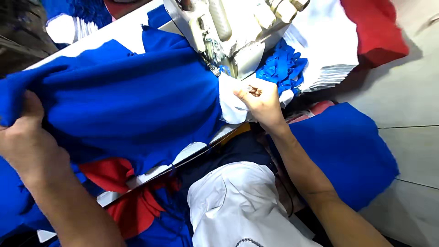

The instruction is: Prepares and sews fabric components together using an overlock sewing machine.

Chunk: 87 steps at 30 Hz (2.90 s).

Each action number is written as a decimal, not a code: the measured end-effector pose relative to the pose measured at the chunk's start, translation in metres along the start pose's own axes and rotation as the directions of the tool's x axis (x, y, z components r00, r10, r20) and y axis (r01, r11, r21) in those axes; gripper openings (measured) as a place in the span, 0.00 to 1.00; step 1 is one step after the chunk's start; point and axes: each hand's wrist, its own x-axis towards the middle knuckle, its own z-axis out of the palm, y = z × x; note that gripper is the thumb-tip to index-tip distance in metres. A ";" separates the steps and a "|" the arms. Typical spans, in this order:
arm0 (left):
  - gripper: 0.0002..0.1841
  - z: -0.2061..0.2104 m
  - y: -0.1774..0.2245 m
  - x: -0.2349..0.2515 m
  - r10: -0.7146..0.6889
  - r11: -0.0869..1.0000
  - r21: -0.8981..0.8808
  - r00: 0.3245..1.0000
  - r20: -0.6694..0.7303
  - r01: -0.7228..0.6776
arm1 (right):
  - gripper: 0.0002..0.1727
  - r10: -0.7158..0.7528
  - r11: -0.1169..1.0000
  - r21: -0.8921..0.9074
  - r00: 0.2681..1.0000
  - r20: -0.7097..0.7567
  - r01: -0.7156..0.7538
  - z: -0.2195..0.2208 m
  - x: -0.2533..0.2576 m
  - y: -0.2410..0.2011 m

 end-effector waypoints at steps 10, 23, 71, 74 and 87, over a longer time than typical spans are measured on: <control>0.26 0.025 -0.001 0.103 0.090 0.869 0.477 0.989 0.117 -0.136 | 0.11 0.009 1.000 0.007 1.000 0.027 -0.009 -0.003 0.006 -0.001; 0.29 0.069 -0.033 0.099 0.055 0.785 0.526 0.882 0.468 -0.328 | 0.16 -0.004 0.999 0.037 1.000 0.016 0.003 0.000 0.005 -0.004; 0.26 0.157 0.080 -0.106 0.417 0.751 0.409 0.852 0.317 -0.519 | 0.14 0.062 0.963 0.264 0.997 -0.037 -0.050 0.023 -0.010 -0.031; 0.24 0.186 0.077 -0.123 0.453 0.706 0.380 0.793 0.406 -0.598 | 0.14 0.071 0.956 0.286 0.997 -0.012 -0.065 0.024 -0.009 -0.035; 0.08 0.181 0.070 -0.098 0.293 0.925 0.143 0.900 0.323 -0.353 | 0.11 -0.032 0.980 -0.198 0.997 -0.070 0.018 0.019 0.024 -0.024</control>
